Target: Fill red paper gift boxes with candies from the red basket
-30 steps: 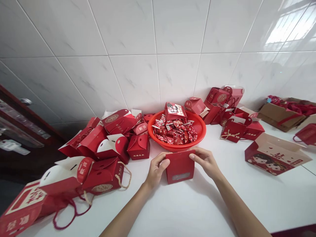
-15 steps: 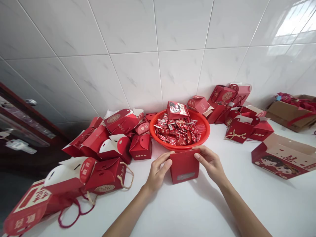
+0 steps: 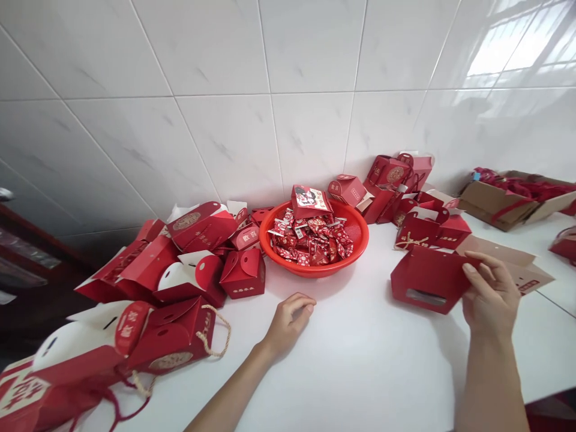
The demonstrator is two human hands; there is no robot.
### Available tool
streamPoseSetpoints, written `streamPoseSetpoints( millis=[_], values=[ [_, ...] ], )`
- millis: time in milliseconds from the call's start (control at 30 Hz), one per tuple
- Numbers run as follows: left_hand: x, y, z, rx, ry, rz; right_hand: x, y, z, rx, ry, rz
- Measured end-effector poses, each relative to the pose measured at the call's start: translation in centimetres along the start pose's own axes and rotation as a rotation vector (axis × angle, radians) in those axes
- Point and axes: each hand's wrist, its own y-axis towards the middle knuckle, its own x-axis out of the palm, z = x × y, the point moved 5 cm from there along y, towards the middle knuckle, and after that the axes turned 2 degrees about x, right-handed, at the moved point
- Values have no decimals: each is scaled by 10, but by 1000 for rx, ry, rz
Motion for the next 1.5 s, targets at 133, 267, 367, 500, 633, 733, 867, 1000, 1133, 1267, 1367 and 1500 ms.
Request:
streamPoseSetpoints(
  millis=[133,267,367,500,633,733,867,1000,1133,1267,1367,1500],
  values=[
    [2,1,-2,-3,10,-31,-43,5,2,30,-46,89],
    [5,1,-2,5,19,-58,-55,-4,-15,-148,-102,229],
    [5,2,-3,24,25,-58,-32,-33,-39,-430,-358,298],
    [6,2,-5,24,29,-52,24,-85,-46,-731,-616,138],
    [6,1,-7,23,30,-55,76,-107,6,-608,-802,-576],
    [6,0,-6,35,45,-55,72,-96,52,-303,-1080,-726],
    [7,0,-5,46,65,-63,40,-75,75,-67,-1185,-631],
    [7,0,-7,44,76,-70,11,-56,72,-11,-1168,-499],
    [8,0,-7,41,85,-66,-7,-39,72,14,-1168,-422],
    [10,1,-4,54,121,-62,-4,-24,73,10,-1163,-384],
    [11,1,-2,58,145,-61,20,-6,63,-77,-1087,-392],
    [11,1,0,66,147,-54,55,42,37,-245,-1039,-181]
  ],
)
